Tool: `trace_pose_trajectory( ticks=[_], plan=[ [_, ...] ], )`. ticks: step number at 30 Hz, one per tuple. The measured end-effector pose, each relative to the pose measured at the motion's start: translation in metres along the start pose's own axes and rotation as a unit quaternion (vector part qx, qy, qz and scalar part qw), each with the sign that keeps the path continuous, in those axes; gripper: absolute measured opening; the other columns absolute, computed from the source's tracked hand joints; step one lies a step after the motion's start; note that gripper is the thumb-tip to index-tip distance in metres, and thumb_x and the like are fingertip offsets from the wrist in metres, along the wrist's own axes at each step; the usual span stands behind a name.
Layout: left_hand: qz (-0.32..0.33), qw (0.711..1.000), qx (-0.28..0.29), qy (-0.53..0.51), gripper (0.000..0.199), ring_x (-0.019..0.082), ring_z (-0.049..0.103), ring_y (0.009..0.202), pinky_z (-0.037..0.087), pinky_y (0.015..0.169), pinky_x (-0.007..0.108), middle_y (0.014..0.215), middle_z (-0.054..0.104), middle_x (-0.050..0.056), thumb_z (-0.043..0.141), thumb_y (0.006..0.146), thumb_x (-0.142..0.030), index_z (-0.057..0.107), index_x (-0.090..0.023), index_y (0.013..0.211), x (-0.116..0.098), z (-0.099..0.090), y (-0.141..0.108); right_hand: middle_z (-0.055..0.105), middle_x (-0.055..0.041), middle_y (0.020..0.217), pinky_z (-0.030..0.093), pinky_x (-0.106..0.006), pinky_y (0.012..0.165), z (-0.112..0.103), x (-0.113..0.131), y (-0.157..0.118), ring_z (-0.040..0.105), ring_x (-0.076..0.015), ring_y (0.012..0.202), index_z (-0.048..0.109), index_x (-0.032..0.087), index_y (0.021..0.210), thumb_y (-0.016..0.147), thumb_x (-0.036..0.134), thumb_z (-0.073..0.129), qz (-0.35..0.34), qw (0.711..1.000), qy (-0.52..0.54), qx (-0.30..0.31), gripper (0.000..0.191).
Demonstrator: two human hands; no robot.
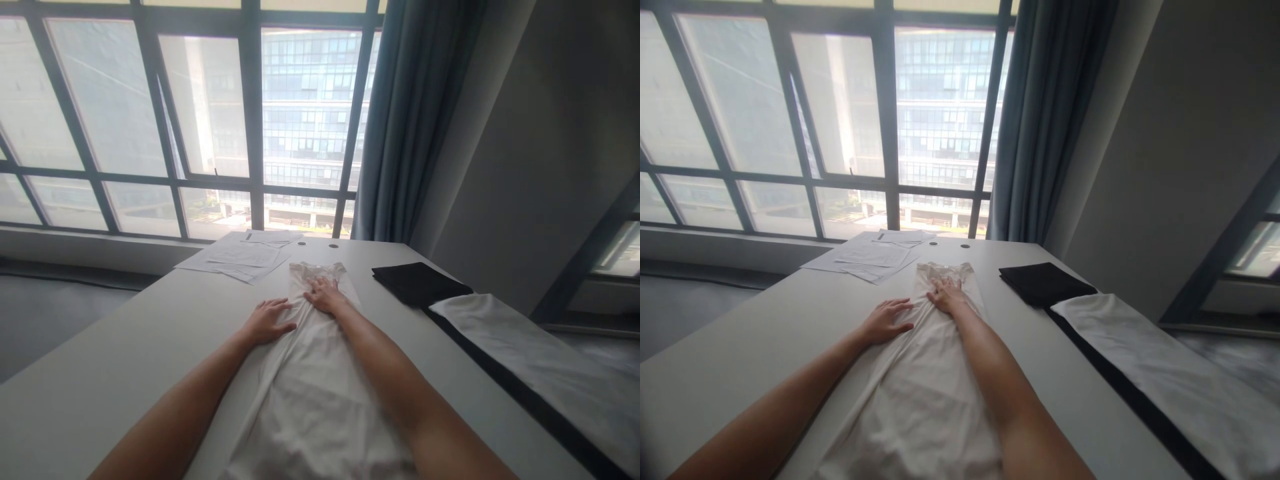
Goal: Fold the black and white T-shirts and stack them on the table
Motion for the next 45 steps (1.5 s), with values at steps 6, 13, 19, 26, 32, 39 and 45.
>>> trace_pose_trajectory(
  ticks=[6, 13, 19, 26, 32, 39, 45],
  plan=[
    [-0.001, 1.000, 0.002, 0.010, 0.064, 0.030, 0.047, 0.135, 0.032, 0.115, 0.046, 0.146, 0.053, 0.007, 0.053, 0.083, -0.068, 0.063, -0.027, 0.131, -0.001, 0.000, 0.000, 0.029, -0.0176, 0.159, 0.012, -0.063, 0.113, 0.003, 0.016, -0.052, 0.025, -0.0393, 0.145, 0.033, 0.020, 0.154, 0.094, 0.059, 0.037, 0.081, 0.997, -0.004, 0.018, 0.071],
    [-0.014, 1.000, -0.015, 0.009, 0.065, 0.028, 0.050, 0.133, 0.032, 0.116, 0.044, 0.145, 0.054, 0.006, 0.050, 0.084, -0.069, 0.062, -0.028, 0.133, 0.002, -0.001, -0.001, 0.013, -0.0111, 0.165, 0.005, -0.075, 0.107, 0.015, 0.018, -0.068, 0.003, -0.0435, 0.149, 0.025, 0.031, 0.156, 0.091, 0.071, 0.031, 0.082, 0.992, 0.042, 0.091, 0.076],
    [-0.018, 1.000, -0.021, 0.000, 0.066, 0.029, 0.050, 0.132, 0.035, 0.114, 0.044, 0.146, 0.054, 0.007, 0.050, 0.085, -0.068, 0.060, -0.024, 0.134, 0.004, 0.000, 0.002, 0.011, -0.0093, 0.165, 0.001, -0.075, 0.108, 0.018, -0.002, -0.025, 0.002, -0.0423, 0.149, 0.027, 0.033, 0.156, 0.092, 0.071, 0.029, 0.072, 0.994, 0.048, 0.070, 0.074],
    [0.000, 0.999, -0.036, -0.018, 0.064, 0.027, 0.053, 0.129, 0.037, 0.113, 0.042, 0.141, 0.058, 0.007, 0.052, 0.084, -0.068, 0.064, -0.025, 0.129, 0.004, -0.001, -0.001, 0.034, -0.0132, 0.157, 0.010, -0.062, 0.114, 0.008, -0.008, -0.013, 0.026, -0.0343, 0.144, 0.042, 0.025, 0.148, 0.099, 0.056, 0.027, 0.074, 0.997, 0.012, -0.034, 0.060],
    [0.014, 0.998, -0.057, -0.010, 0.053, 0.025, 0.058, 0.122, 0.043, 0.108, 0.039, 0.132, 0.064, 0.006, 0.055, 0.084, -0.064, 0.070, -0.026, 0.117, 0.000, -0.008, -0.006, 0.045, -0.0163, 0.148, 0.018, -0.057, 0.112, -0.011, -0.029, -0.079, 0.040, -0.0326, 0.135, 0.045, 0.020, 0.144, 0.095, 0.049, 0.043, 0.126, 0.991, 0.000, -0.043, 0.057],
    [-0.074, 0.994, -0.076, 0.020, 0.042, 0.023, 0.063, 0.115, 0.046, 0.103, 0.033, 0.123, 0.069, 0.007, 0.050, 0.089, -0.055, 0.072, -0.024, 0.107, -0.023, -0.015, -0.035, 0.054, -0.0201, 0.138, 0.041, -0.044, 0.098, -0.030, -0.104, -0.187, 0.051, -0.0329, 0.126, 0.051, 0.015, 0.139, 0.088, 0.045, 0.054, 0.250, 0.968, -0.017, -0.027, 0.059],
    [-0.176, 0.980, -0.003, 0.095, 0.048, 0.030, 0.062, 0.115, 0.049, 0.095, 0.037, 0.122, 0.068, 0.013, 0.056, 0.082, -0.056, 0.072, -0.021, 0.111, -0.056, -0.025, -0.080, 0.069, -0.0148, 0.120, 0.045, -0.028, 0.089, -0.031, -0.122, -0.236, 0.063, -0.0250, 0.111, 0.062, 0.012, 0.130, 0.079, 0.031, 0.064, 0.227, 0.970, 0.069, -0.044, 0.055]
  ],
)
Point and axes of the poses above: each hand's wrist, its own y-axis towards the middle knuckle, its own z-axis out of the palm, x = y × z, the point moved 6 cm from there along y, towards the middle knuckle
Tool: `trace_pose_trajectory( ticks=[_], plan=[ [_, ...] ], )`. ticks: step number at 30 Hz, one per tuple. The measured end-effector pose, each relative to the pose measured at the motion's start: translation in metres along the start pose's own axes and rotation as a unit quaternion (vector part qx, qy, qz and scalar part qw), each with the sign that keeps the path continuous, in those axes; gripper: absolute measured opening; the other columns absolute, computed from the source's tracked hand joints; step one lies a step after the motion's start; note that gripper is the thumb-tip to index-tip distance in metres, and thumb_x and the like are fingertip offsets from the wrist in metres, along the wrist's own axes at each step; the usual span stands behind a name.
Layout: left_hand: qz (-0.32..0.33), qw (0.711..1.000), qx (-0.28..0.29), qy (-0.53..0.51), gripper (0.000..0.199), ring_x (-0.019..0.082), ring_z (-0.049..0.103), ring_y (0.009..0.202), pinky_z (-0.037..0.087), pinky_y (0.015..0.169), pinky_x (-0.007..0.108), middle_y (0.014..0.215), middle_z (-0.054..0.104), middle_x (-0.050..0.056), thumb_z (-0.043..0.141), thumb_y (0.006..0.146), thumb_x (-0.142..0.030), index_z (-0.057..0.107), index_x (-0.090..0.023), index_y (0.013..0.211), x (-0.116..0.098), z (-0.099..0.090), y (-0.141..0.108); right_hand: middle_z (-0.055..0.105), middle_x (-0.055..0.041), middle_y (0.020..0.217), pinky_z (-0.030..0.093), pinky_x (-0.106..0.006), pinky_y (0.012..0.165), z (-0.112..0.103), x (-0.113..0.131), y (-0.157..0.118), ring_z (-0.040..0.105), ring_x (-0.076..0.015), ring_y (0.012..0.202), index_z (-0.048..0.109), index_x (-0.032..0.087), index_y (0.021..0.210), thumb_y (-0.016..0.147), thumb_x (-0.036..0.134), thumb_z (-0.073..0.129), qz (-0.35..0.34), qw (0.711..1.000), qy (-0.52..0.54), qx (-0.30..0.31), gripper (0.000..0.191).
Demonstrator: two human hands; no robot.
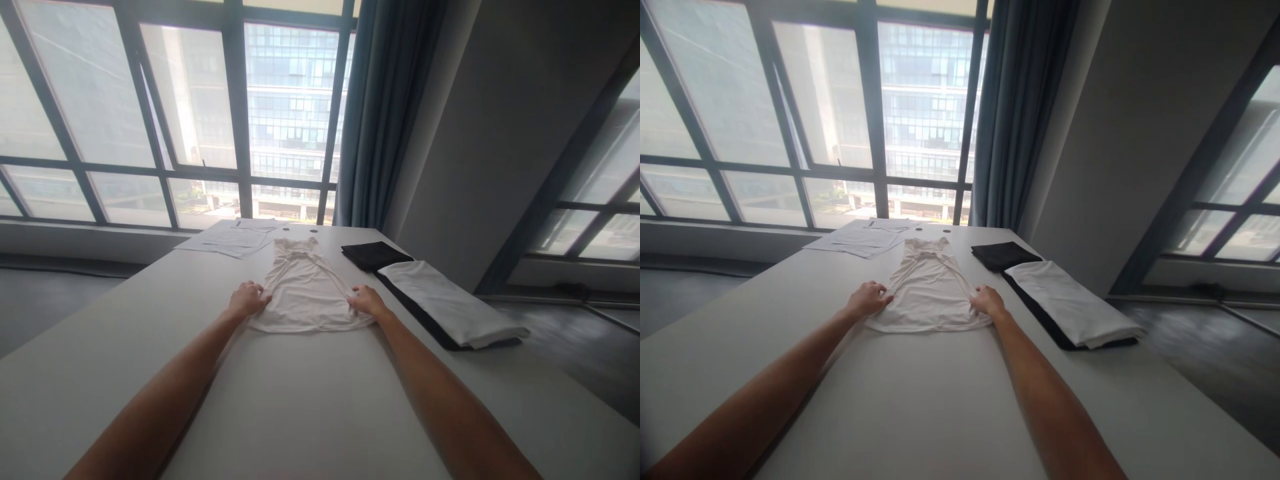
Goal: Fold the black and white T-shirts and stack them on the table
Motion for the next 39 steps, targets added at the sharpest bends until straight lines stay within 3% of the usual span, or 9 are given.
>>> trace_pose_trajectory(
  ticks=[4, 8, 16, 21, 23, 28, 30, 35, 39],
  plan=[
    [-0.065, 0.994, 0.090, -0.016, 0.037, 0.027, 0.068, 0.101, 0.052, 0.080, 0.030, 0.109, 0.073, 0.010, 0.067, 0.074, -0.044, 0.072, -0.022, 0.102, 0.003, -0.004, -0.030, 0.075, -0.0095, 0.096, 0.044, -0.023, 0.071, -0.009, -0.008, -0.016, 0.068, -0.0207, 0.089, 0.076, 0.014, 0.098, 0.073, 0.021, 0.065, 0.001, 0.999, 0.051, 0.002, 0.028],
    [-0.060, 0.994, 0.093, -0.024, 0.023, 0.024, 0.069, 0.092, 0.050, 0.073, 0.026, 0.099, 0.075, 0.009, 0.066, 0.071, -0.029, 0.072, -0.019, 0.090, -0.002, -0.014, -0.051, 0.074, -0.0082, 0.088, 0.039, -0.022, 0.065, -0.024, -0.003, -0.032, 0.066, -0.0177, 0.081, 0.074, 0.013, 0.089, 0.078, 0.024, 0.062, -0.030, 0.996, 0.069, -0.052, 0.019],
    [-0.015, 0.994, -0.083, -0.073, 0.018, 0.023, 0.067, 0.087, 0.046, 0.071, 0.029, 0.092, 0.073, 0.009, 0.054, 0.083, -0.030, 0.068, -0.020, 0.090, -0.046, -0.050, -0.078, 0.072, -0.0090, 0.098, 0.040, -0.025, 0.072, -0.041, 0.042, -0.060, 0.064, -0.0206, 0.090, 0.071, 0.016, 0.103, 0.080, 0.028, 0.064, -0.107, 0.986, 0.064, -0.110, 0.027],
    [0.033, 0.975, -0.152, -0.157, 0.017, 0.020, 0.065, 0.080, 0.044, 0.070, 0.027, 0.088, 0.072, 0.007, 0.056, 0.084, -0.028, 0.069, -0.019, 0.091, -0.066, -0.052, -0.083, 0.071, -0.0078, 0.094, 0.040, -0.026, 0.072, -0.050, 0.063, -0.074, 0.063, -0.0195, 0.085, 0.070, 0.019, 0.106, 0.082, 0.026, 0.061, -0.138, 0.975, 0.086, -0.148, 0.026],
    [0.048, 0.968, -0.160, -0.189, 0.020, 0.019, 0.065, 0.077, 0.045, 0.071, 0.027, 0.086, 0.072, 0.007, 0.057, 0.085, -0.027, 0.070, -0.018, 0.095, -0.071, -0.047, -0.083, 0.071, -0.0067, 0.091, 0.039, -0.025, 0.071, -0.044, 0.070, -0.077, 0.062, -0.0181, 0.082, 0.071, 0.019, 0.104, 0.082, 0.025, 0.062, -0.166, 0.975, 0.088, -0.116, 0.025],
    [0.142, 0.950, -0.156, -0.229, 0.020, 0.017, 0.062, 0.071, 0.047, 0.073, 0.027, 0.080, 0.071, 0.005, 0.058, 0.084, -0.024, 0.073, -0.016, 0.095, -0.088, -0.034, -0.088, 0.066, -0.0013, 0.074, 0.037, -0.023, 0.064, -0.013, 0.085, -0.083, 0.056, -0.0134, 0.067, 0.074, 0.016, 0.101, 0.076, 0.021, 0.065, -0.264, 0.959, 0.070, 0.073, 0.027],
    [0.160, 0.940, -0.171, -0.247, 0.020, 0.016, 0.061, 0.069, 0.048, 0.073, 0.027, 0.080, 0.071, 0.005, 0.058, 0.085, -0.024, 0.074, -0.016, 0.095, -0.092, -0.034, -0.087, 0.063, 0.0003, 0.070, 0.037, -0.023, 0.063, -0.014, 0.088, -0.085, 0.054, -0.0122, 0.064, 0.073, 0.016, 0.102, 0.076, 0.019, 0.064, -0.280, 0.954, 0.085, 0.066, 0.028],
    [0.134, 0.922, -0.229, -0.283, 0.026, 0.015, 0.060, 0.068, 0.048, 0.071, 0.026, 0.080, 0.070, 0.005, 0.056, 0.088, -0.028, 0.074, -0.014, 0.102, -0.088, -0.040, -0.084, 0.062, 0.0000, 0.072, 0.036, -0.023, 0.063, -0.036, 0.088, -0.086, 0.051, -0.0113, 0.062, 0.072, 0.015, 0.106, 0.081, 0.019, 0.059, -0.261, 0.953, 0.135, -0.069, 0.028],
    [0.227, 0.940, -0.101, -0.235, 0.026, 0.014, 0.058, 0.063, 0.046, 0.066, 0.025, 0.074, 0.068, 0.003, 0.059, 0.087, -0.032, 0.075, -0.017, 0.100, -0.100, -0.022, -0.090, 0.061, 0.0019, 0.067, 0.036, -0.022, 0.060, -0.018, 0.094, -0.092, 0.050, -0.0104, 0.059, 0.073, 0.015, 0.102, 0.076, 0.021, 0.069, -0.294, 0.945, 0.111, 0.089, 0.028]
  ],
)
Point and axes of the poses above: each hand's wrist, its own y-axis towards the middle knuckle, its own z-axis out of the palm, x = y × z, the point moved 6 cm from there along y, towards the middle knuckle
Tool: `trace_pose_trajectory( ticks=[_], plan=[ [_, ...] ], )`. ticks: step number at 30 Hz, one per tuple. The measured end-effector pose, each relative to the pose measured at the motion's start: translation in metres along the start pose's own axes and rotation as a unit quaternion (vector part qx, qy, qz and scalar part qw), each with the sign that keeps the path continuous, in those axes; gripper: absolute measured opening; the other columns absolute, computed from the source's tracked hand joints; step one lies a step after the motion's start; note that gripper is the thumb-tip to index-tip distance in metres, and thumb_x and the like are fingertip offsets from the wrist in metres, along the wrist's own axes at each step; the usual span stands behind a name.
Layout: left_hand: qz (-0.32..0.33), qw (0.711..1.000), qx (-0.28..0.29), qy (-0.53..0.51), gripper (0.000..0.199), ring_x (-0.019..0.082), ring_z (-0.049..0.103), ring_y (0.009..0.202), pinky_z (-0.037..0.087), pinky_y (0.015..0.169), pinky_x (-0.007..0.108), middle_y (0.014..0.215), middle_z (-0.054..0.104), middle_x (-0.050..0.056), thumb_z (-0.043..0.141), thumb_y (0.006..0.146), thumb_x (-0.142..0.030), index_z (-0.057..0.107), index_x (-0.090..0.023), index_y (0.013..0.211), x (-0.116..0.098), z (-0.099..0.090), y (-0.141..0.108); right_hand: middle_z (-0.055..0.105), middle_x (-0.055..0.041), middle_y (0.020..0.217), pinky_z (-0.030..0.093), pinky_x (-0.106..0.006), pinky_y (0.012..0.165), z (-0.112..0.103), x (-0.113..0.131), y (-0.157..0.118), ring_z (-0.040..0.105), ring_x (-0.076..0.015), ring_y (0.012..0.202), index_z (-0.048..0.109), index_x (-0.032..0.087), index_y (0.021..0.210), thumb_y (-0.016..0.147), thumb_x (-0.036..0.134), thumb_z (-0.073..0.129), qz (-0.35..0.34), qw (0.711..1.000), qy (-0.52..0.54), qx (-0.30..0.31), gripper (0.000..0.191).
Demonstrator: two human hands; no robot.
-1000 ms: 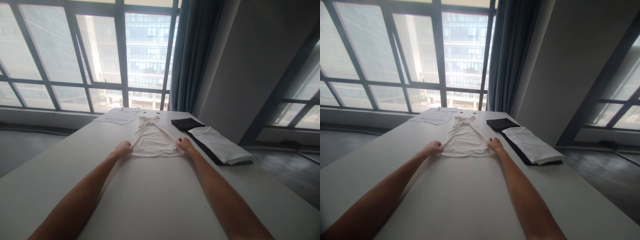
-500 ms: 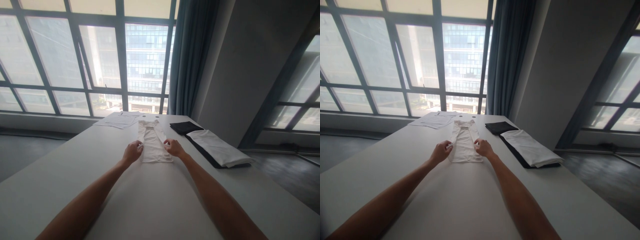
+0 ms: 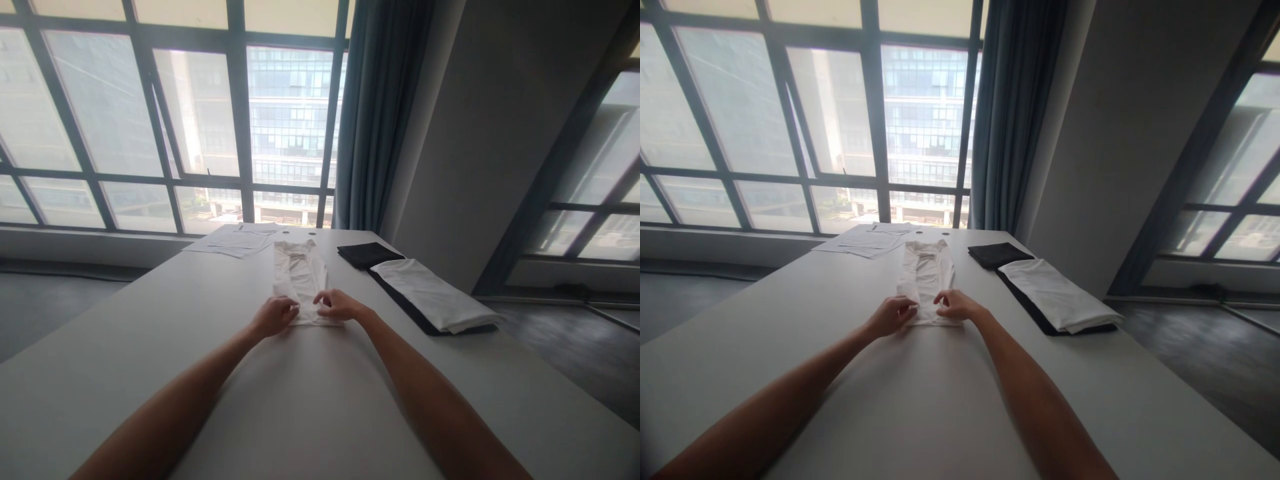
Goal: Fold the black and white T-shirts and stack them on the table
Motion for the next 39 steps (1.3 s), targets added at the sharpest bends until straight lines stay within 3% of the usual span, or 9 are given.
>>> trace_pose_trajectory(
  ticks=[2, 6, 10, 13, 19, 25, 29, 34, 39],
  plan=[
    [0.018, 0.998, 0.061, 0.027, 0.026, 0.014, 0.059, 0.065, 0.046, 0.066, 0.026, 0.078, 0.069, 0.003, 0.062, 0.086, -0.040, 0.076, -0.020, 0.095, 0.000, 0.006, -0.007, 0.063, 0.0011, 0.067, 0.036, -0.022, 0.059, 0.006, 0.000, -0.001, 0.053, -0.0110, 0.060, 0.074, 0.015, 0.099, 0.075, 0.029, 0.073, 0.001, 0.999, -0.001, 0.046, 0.027],
    [0.015, 0.993, 0.088, 0.082, 0.039, 0.020, 0.064, 0.080, 0.047, 0.073, 0.029, 0.092, 0.070, 0.006, 0.073, 0.076, -0.053, 0.075, -0.022, 0.101, 0.007, 0.003, -0.013, 0.070, -0.0027, 0.076, 0.035, -0.023, 0.061, -0.007, -0.006, -0.001, 0.058, -0.0129, 0.066, 0.074, 0.018, 0.097, 0.087, 0.046, 0.063, 0.038, 0.996, -0.060, -0.060, 0.032],
    [0.019, 0.987, 0.123, 0.098, 0.025, 0.018, 0.063, 0.078, 0.046, 0.072, 0.026, 0.093, 0.071, 0.006, 0.068, 0.082, -0.043, 0.075, -0.021, 0.090, 0.014, 0.007, -0.015, 0.073, -0.0045, 0.081, 0.034, -0.024, 0.060, 0.000, -0.012, 0.000, 0.061, -0.0152, 0.071, 0.076, 0.020, 0.087, 0.088, 0.049, 0.061, 0.069, 0.989, -0.120, -0.056, 0.032],
    [0.028, 0.992, 0.091, 0.087, 0.027, 0.014, 0.059, 0.069, 0.043, 0.066, 0.024, 0.080, 0.068, 0.005, 0.053, 0.092, -0.033, 0.069, -0.019, 0.076, 0.012, 0.009, -0.014, 0.074, -0.0056, 0.084, 0.036, -0.024, 0.063, 0.004, -0.008, 0.009, 0.063, -0.0164, 0.075, 0.075, 0.020, 0.086, 0.088, 0.044, 0.061, 0.071, 0.986, -0.117, -0.090, 0.028],
    [-0.009, 1.000, -0.026, -0.008, 0.030, 0.012, 0.050, 0.057, 0.039, 0.061, 0.023, 0.061, 0.059, 0.000, 0.045, 0.097, -0.036, 0.064, -0.018, 0.081, 0.008, -0.004, -0.012, 0.069, -0.0059, 0.066, 0.039, -0.023, 0.059, 0.034, 0.008, 0.048, 0.058, -0.0128, 0.059, 0.068, 0.016, 0.065, 0.089, 0.057, 0.057, 0.089, 0.992, 0.074, -0.047, 0.049],
    [0.040, 0.998, 0.035, 0.014, 0.023, 0.015, 0.058, 0.067, 0.044, 0.067, 0.025, 0.079, 0.066, 0.003, 0.065, 0.087, -0.035, 0.067, -0.018, 0.101, 0.005, 0.001, -0.017, 0.063, -0.0049, 0.062, 0.038, -0.022, 0.045, 0.057, 0.002, 0.061, 0.051, -0.0105, 0.047, 0.064, 0.015, 0.068, 0.075, 0.073, 0.064, 0.147, 0.945, 0.293, -0.014, 0.058],
    [0.012, 0.994, 0.060, 0.095, 0.044, 0.023, 0.063, 0.087, 0.048, 0.077, 0.032, 0.094, 0.069, 0.007, 0.081, 0.072, -0.040, 0.066, -0.018, 0.108, 0.007, 0.009, -0.019, 0.053, 0.0026, 0.050, 0.033, -0.020, 0.039, 0.067, -0.006, 0.058, 0.045, -0.0091, 0.040, 0.066, 0.016, 0.078, 0.071, 0.062, 0.074, 0.165, 0.939, 0.301, -0.008, 0.047],
    [-0.007, 0.986, 0.055, 0.157, 0.030, 0.027, 0.062, 0.098, 0.047, 0.086, 0.037, 0.105, 0.068, 0.009, 0.071, 0.082, -0.036, 0.064, -0.020, 0.106, 0.005, 0.008, -0.019, 0.056, 0.0035, 0.055, 0.035, -0.019, 0.046, 0.061, 0.001, 0.062, 0.049, -0.0087, 0.050, 0.064, 0.014, 0.069, 0.067, 0.025, 0.077, 0.137, 0.950, 0.266, -0.094, 0.017],
    [-0.041, 0.979, -0.007, 0.199, 0.024, 0.028, 0.057, 0.105, 0.046, 0.088, 0.039, 0.110, 0.064, 0.011, 0.062, 0.087, -0.033, 0.061, -0.020, 0.107, 0.006, -0.003, -0.018, 0.062, 0.0005, 0.071, 0.045, -0.020, 0.056, 0.048, 0.013, 0.067, 0.055, -0.0108, 0.062, 0.061, 0.016, 0.084, 0.080, 0.027, 0.063, 0.097, 0.891, 0.422, -0.138, 0.011]
  ],
)
Point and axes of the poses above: each hand's wrist, its own y-axis towards the middle knuckle, its own z-axis out of the palm, x = y × z, the point moved 6 cm from there along y, towards the middle knuckle
